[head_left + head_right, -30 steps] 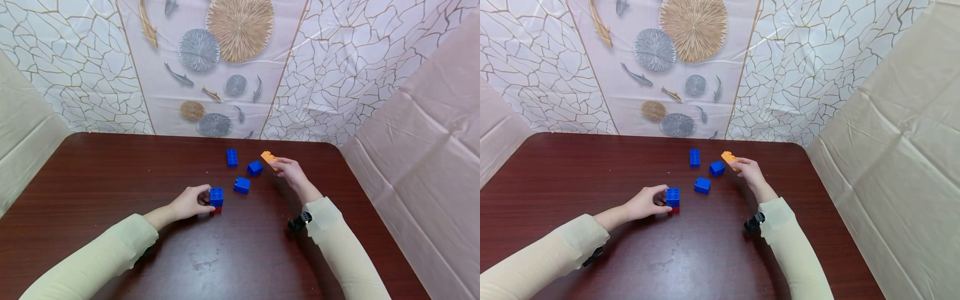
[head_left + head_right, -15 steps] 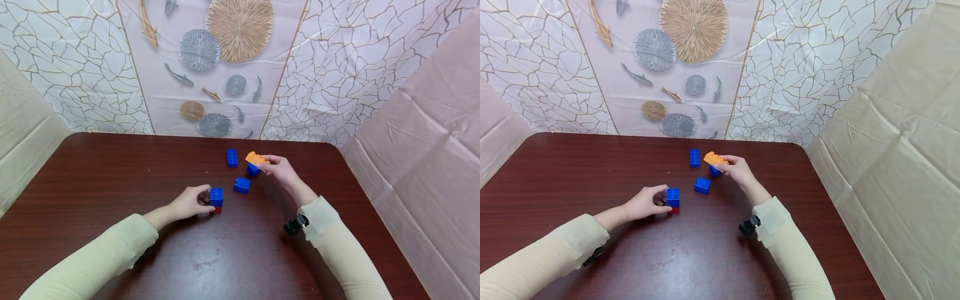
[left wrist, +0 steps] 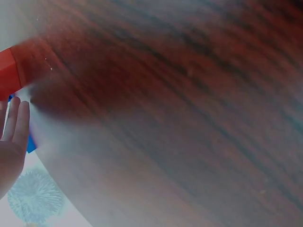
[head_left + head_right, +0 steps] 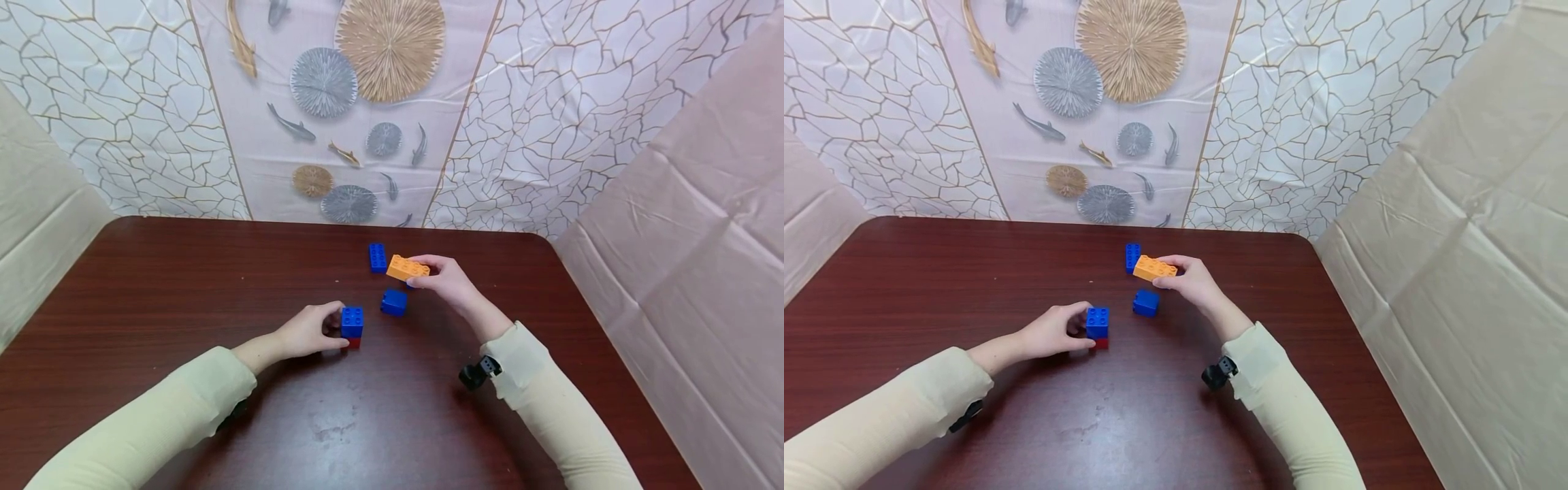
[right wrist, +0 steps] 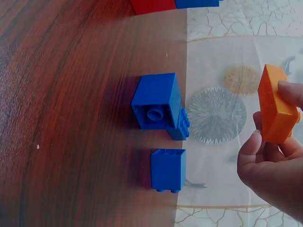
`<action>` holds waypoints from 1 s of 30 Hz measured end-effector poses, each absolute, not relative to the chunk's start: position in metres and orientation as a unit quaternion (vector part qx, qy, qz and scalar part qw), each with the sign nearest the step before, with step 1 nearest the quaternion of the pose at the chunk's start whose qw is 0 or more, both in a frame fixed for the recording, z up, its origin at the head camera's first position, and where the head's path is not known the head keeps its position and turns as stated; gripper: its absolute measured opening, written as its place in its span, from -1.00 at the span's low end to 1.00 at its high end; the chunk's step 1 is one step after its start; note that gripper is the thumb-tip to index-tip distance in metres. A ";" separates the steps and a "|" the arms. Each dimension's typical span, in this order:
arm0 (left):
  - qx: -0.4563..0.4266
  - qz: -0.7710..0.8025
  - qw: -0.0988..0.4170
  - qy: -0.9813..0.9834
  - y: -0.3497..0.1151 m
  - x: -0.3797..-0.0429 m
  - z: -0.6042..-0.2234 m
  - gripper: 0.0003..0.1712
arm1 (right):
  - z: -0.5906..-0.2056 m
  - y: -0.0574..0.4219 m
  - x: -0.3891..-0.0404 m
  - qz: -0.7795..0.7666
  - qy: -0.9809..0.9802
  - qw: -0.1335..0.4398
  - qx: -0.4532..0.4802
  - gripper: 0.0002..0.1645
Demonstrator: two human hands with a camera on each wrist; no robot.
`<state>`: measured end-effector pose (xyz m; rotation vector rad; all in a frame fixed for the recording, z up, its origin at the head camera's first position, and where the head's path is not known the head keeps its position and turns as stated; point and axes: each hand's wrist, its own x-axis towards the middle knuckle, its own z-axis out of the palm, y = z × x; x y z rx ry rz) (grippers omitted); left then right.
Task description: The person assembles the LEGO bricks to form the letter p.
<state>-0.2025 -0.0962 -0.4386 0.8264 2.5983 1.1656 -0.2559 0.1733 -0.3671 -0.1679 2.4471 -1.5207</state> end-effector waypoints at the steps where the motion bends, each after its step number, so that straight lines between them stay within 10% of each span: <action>1: 0.278 0.391 0.089 0.873 -0.096 -0.202 -0.439 -0.60 | -0.366 0.172 -0.255 -0.519 0.843 0.127 -0.062 -0.47; 16: 0.237 0.421 0.062 0.873 -0.091 -0.200 -0.430 -0.40 | -0.360 0.152 -0.240 -0.474 0.863 0.135 -0.112 -0.49; 30: 0.238 0.458 0.032 0.856 -0.088 -0.203 -0.427 -0.62 | -0.359 0.138 -0.229 -0.479 0.849 0.160 -0.157 -0.50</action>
